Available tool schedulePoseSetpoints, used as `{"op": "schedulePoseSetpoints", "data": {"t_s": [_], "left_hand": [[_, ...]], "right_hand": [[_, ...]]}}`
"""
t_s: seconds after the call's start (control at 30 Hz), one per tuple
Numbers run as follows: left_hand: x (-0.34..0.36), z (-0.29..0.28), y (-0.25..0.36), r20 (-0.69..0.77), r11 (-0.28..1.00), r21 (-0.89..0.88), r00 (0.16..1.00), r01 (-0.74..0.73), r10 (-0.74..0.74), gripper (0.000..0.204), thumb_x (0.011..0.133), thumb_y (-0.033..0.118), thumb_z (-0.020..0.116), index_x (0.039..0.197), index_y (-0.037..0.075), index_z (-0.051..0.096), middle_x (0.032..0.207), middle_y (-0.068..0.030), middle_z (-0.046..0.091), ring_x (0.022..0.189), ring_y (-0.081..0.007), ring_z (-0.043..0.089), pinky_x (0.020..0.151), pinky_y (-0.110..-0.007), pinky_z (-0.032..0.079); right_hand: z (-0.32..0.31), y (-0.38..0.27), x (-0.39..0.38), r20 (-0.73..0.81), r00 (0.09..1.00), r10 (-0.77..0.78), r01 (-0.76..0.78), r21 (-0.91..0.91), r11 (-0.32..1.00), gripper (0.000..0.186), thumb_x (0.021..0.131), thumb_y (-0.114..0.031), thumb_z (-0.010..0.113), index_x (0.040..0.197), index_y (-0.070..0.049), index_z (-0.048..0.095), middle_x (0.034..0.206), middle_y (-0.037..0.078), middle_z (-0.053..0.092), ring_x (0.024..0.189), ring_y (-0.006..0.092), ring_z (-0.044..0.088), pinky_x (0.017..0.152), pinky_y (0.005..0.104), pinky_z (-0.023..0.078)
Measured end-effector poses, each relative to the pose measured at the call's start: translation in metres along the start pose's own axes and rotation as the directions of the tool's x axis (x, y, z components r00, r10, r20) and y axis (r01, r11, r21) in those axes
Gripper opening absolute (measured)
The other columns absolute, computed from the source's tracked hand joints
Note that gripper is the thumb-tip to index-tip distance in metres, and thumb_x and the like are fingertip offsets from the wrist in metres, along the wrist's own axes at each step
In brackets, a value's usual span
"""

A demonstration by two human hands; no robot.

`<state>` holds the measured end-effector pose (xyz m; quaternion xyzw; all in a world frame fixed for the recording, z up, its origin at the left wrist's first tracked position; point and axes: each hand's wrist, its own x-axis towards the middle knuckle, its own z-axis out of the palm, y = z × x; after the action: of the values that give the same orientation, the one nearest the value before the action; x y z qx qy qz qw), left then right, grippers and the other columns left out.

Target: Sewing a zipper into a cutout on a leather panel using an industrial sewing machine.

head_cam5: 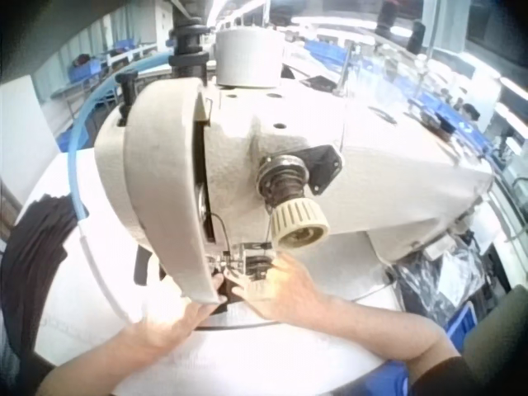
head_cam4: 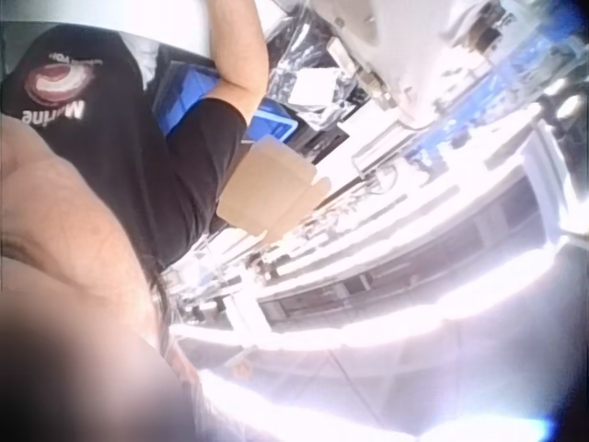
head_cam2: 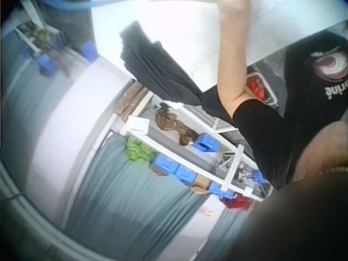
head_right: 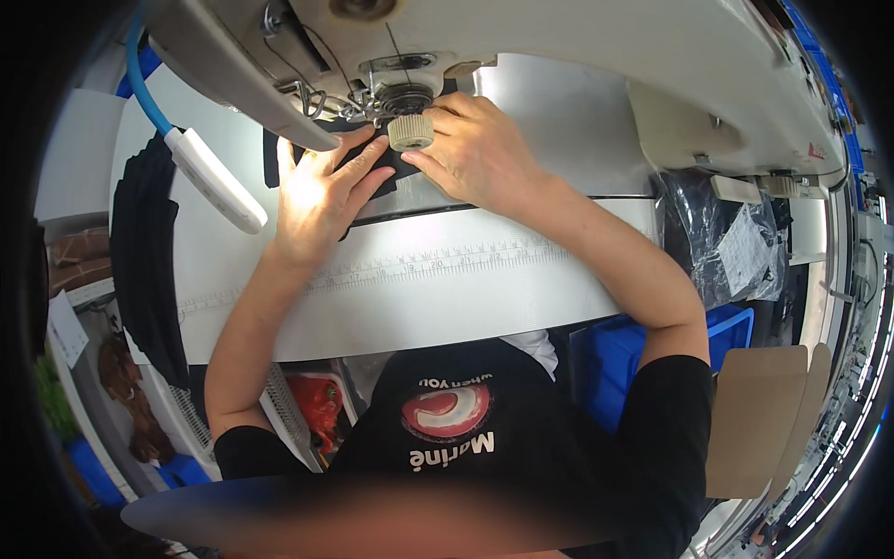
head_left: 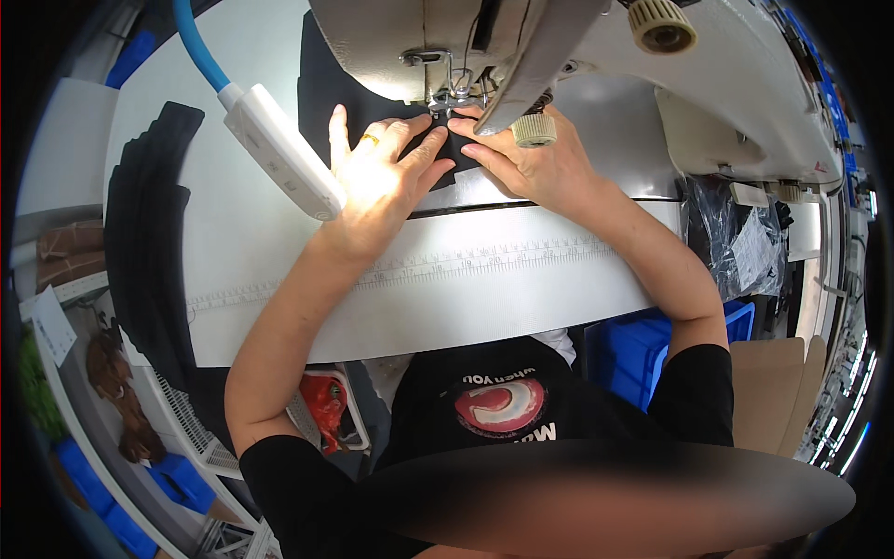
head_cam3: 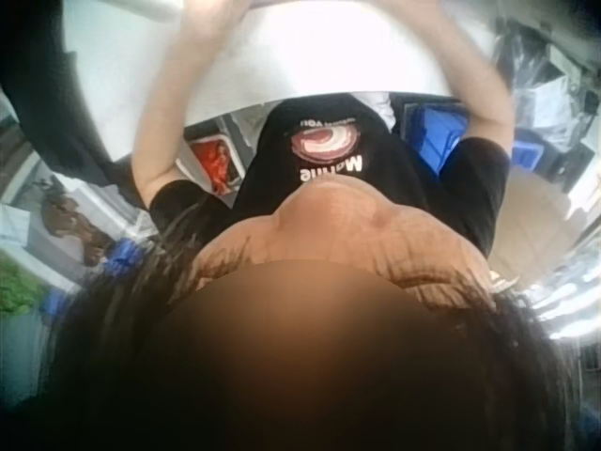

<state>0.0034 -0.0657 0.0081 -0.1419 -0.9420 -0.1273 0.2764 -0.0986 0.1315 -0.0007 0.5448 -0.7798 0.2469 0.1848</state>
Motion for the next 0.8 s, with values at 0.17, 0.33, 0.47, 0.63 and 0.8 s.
{"op": "schedulePoseSetpoints", "data": {"t_s": [0.17, 0.33, 0.47, 0.63, 0.8], "left_hand": [[0.003, -0.003, -0.001, 0.014, 1.000, -0.014, 1.000, -0.002, 0.003, 0.033, 0.074, 0.023, 0.078, 0.104, 0.010, 0.073, 0.106, -0.0036, 0.068, 0.099, -0.0187, 0.061, 0.100, -0.045, 0.033], [0.003, -0.002, -0.002, 0.024, 1.000, -0.023, 1.000, -0.001, 0.002, 0.032, 0.075, 0.022, 0.078, 0.104, 0.009, 0.073, 0.106, -0.0039, 0.068, 0.098, -0.0191, 0.062, 0.100, -0.045, 0.034], [0.002, 0.000, -0.003, 0.012, 1.000, -0.020, 1.000, -0.004, 0.004, 0.031, 0.077, 0.021, 0.077, 0.105, 0.009, 0.073, 0.106, -0.0042, 0.068, 0.099, -0.0196, 0.062, 0.101, -0.046, 0.033], [0.002, 0.001, -0.003, 0.017, 1.000, -0.006, 1.000, -0.009, 0.009, 0.030, 0.078, 0.022, 0.076, 0.106, 0.011, 0.073, 0.109, -0.0030, 0.067, 0.099, -0.0201, 0.062, 0.103, -0.054, 0.031], [-0.001, 0.005, -0.005, -0.008, 1.000, 0.004, 1.000, 0.012, -0.012, 0.031, 0.079, 0.027, 0.075, 0.107, 0.014, 0.073, 0.111, 0.0000, 0.066, 0.096, -0.0207, 0.062, 0.102, -0.062, 0.032]], "right_hand": [[-0.004, 0.002, 0.004, 0.055, 0.997, -0.047, 0.047, -0.006, 0.999, 0.023, 0.080, -0.024, 0.072, 0.072, -0.002, 0.070, 0.093, 0.010, 0.069, 0.095, 0.0249, 0.061, 0.076, 0.0362, 0.050], [-0.005, 0.003, -0.001, 0.000, 1.000, -0.002, 0.002, 0.010, 1.000, 0.022, 0.081, -0.024, 0.071, 0.075, -0.003, 0.071, 0.092, 0.008, 0.070, 0.095, 0.0239, 0.062, 0.076, 0.0365, 0.051], [-0.007, 0.008, 0.004, 0.090, 0.995, -0.043, 0.043, -0.001, 0.999, 0.021, 0.081, -0.024, 0.070, 0.079, -0.003, 0.071, 0.090, 0.007, 0.070, 0.094, 0.0240, 0.062, 0.078, 0.0365, 0.052], [-0.041, -0.013, 0.007, 0.098, 0.995, 0.016, -0.020, 0.047, 0.999, 0.023, 0.081, -0.025, 0.071, 0.091, -0.004, 0.071, 0.091, 0.007, 0.070, 0.093, 0.0247, 0.063, 0.078, 0.0360, 0.051], [-0.231, 0.030, -0.021, -0.344, 0.938, -0.035, -0.123, -0.427, 0.896, 0.034, 0.090, -0.027, 0.064, 0.114, -0.003, 0.064, 0.105, 0.012, 0.066, 0.096, 0.0258, 0.062, 0.083, 0.0356, 0.049]]}}
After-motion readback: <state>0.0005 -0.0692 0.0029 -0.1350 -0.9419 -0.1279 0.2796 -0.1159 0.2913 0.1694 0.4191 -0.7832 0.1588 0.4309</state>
